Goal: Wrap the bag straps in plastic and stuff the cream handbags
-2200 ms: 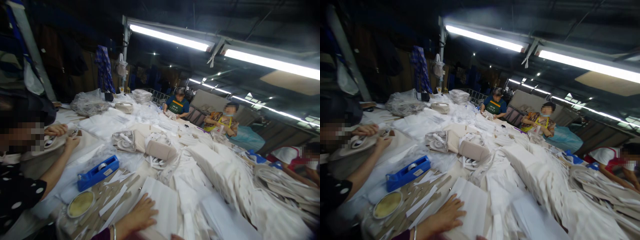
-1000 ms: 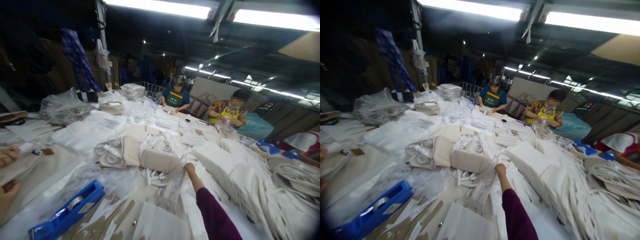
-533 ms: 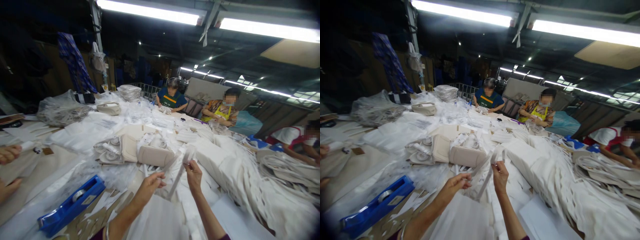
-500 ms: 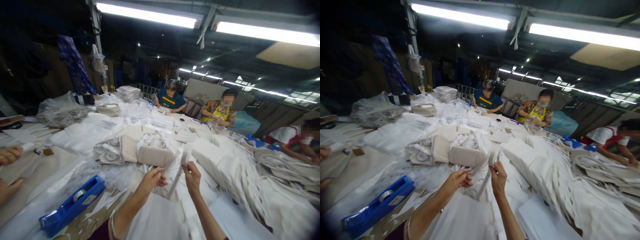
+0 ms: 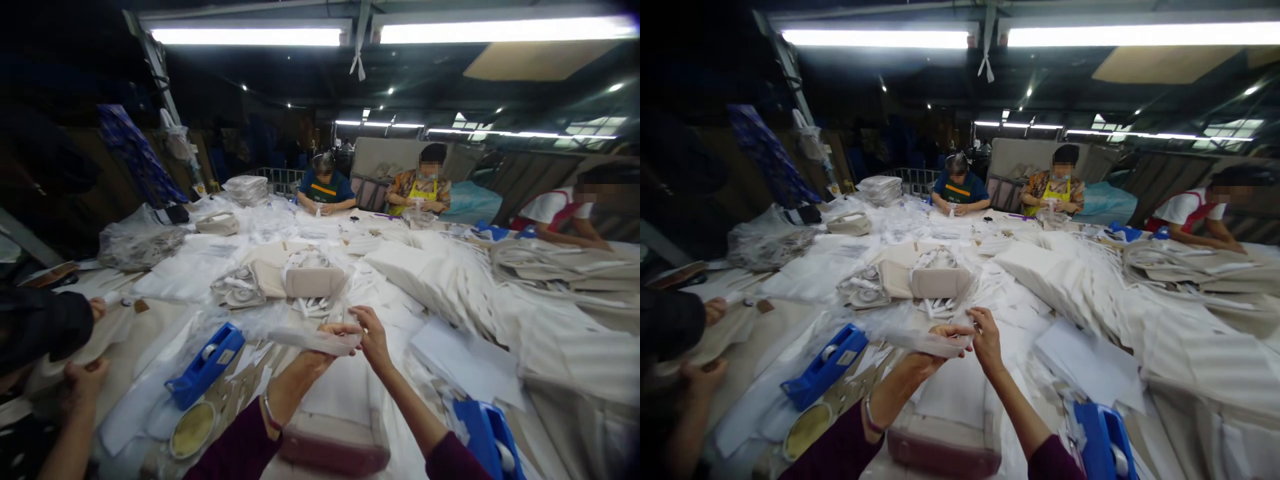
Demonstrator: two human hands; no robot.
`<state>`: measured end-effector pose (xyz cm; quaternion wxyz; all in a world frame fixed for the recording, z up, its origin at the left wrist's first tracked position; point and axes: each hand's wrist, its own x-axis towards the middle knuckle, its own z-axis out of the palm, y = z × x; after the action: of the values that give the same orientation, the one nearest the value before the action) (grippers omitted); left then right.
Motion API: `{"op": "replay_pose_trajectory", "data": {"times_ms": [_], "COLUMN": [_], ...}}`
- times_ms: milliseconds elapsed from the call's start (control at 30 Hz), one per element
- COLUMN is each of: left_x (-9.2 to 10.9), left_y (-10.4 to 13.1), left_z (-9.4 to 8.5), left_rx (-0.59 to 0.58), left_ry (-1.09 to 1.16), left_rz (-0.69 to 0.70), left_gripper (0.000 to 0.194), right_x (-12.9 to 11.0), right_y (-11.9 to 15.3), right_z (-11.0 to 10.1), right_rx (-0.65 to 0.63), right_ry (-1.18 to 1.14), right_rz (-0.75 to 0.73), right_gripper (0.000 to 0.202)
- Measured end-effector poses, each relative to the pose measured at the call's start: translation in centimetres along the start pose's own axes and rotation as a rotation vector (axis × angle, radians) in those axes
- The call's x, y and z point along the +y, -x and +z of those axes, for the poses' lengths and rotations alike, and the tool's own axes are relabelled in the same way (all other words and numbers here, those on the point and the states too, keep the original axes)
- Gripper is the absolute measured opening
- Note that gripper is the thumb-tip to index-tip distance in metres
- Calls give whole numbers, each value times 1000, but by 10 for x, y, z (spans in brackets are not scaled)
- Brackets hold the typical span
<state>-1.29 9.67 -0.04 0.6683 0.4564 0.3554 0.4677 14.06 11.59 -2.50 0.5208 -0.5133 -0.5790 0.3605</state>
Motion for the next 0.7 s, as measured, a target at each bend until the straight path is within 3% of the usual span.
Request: {"op": "replay_pose_trajectory", "data": {"times_ms": [100, 167, 233, 333, 467, 600, 700], "left_x": [-12, -17, -22, -31, -39, -28, -15], "left_y": [-4, -9, -12, -14, -24, -30, -11], "left_z": [4, 4, 3, 2, -3, -6, -3], "left_rx": [82, 194, 218, 172, 222, 258, 250], "left_ry": [-240, -499, -680, -765, -710, -452, -138], "left_rz": [70, 203, 299, 317, 275, 191, 66], "left_gripper": [30, 39, 47, 53, 52, 51, 68], "right_x": [-4, -8, -14, -26, -33, -29, -29], "right_y": [34, 58, 80, 104, 132, 161, 167], "right_z": [10, 17, 23, 26, 23, 19, 13], "right_rx": [37, -73, -232, -365, -312, -281, -281], "right_ry": [-459, -752, -955, -1066, -934, -838, -756], "right_rz": [403, 634, 774, 820, 797, 724, 676], "right_gripper": [41, 41, 42, 43, 50, 55, 56]}}
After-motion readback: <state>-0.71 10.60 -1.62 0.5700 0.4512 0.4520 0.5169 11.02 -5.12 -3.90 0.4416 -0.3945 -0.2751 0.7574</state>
